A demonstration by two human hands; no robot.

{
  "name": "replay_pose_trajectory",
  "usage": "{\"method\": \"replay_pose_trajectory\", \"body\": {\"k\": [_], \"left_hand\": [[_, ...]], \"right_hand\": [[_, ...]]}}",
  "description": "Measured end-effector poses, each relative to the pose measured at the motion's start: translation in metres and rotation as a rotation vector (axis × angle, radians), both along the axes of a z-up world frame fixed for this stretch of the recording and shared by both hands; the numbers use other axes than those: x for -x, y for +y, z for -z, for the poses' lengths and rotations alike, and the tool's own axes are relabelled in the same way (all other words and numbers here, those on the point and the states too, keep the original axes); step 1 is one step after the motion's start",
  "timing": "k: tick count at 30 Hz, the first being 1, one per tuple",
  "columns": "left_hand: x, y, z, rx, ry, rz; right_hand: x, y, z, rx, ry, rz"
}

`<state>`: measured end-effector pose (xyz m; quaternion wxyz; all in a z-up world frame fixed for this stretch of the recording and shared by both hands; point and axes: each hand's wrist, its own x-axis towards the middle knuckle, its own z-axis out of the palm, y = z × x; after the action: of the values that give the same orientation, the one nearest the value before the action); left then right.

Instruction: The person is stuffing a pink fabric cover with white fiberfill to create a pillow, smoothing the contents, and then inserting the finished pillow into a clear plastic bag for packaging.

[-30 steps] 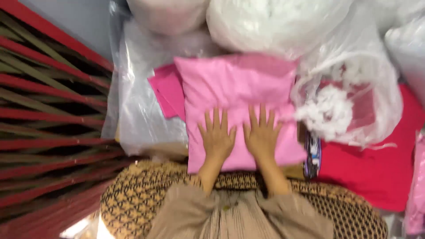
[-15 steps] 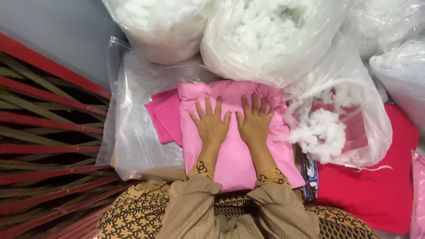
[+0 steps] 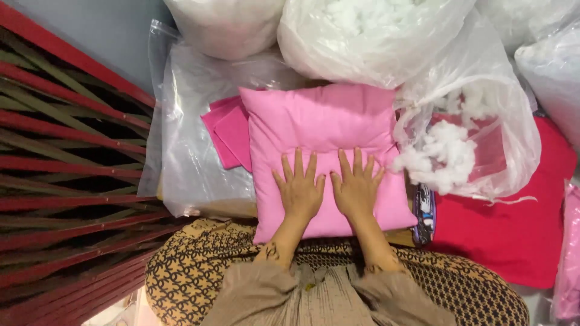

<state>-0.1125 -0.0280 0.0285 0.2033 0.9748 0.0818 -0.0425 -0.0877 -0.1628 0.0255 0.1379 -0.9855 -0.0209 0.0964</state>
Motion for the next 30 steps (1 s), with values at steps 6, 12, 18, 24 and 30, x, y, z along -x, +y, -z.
{"method": "replay_pose_trajectory", "body": {"k": [6, 12, 18, 24, 30], "left_hand": [[-0.012, -0.008, -0.019, -0.066, -0.023, -0.036], [0.007, -0.004, 0.014, -0.072, -0.116, -0.003], [0.023, 0.009, -0.056, 0.052, 0.137, 0.07], [0.094, 0.008, -0.107, 0.17, 0.281, 0.23], [0.065, 0.031, -0.058, -0.037, -0.014, 0.168]], "right_hand": [[-0.017, -0.003, -0.014, -0.021, -0.006, -0.008], [0.019, -0.003, 0.015, 0.026, -0.269, -0.106], [0.04, -0.034, -0.051, -0.236, 0.123, -0.225], [0.055, -0.054, -0.018, -0.054, 0.081, -0.268], [0.022, -0.044, -0.03, -0.337, 0.009, -0.078]]}}
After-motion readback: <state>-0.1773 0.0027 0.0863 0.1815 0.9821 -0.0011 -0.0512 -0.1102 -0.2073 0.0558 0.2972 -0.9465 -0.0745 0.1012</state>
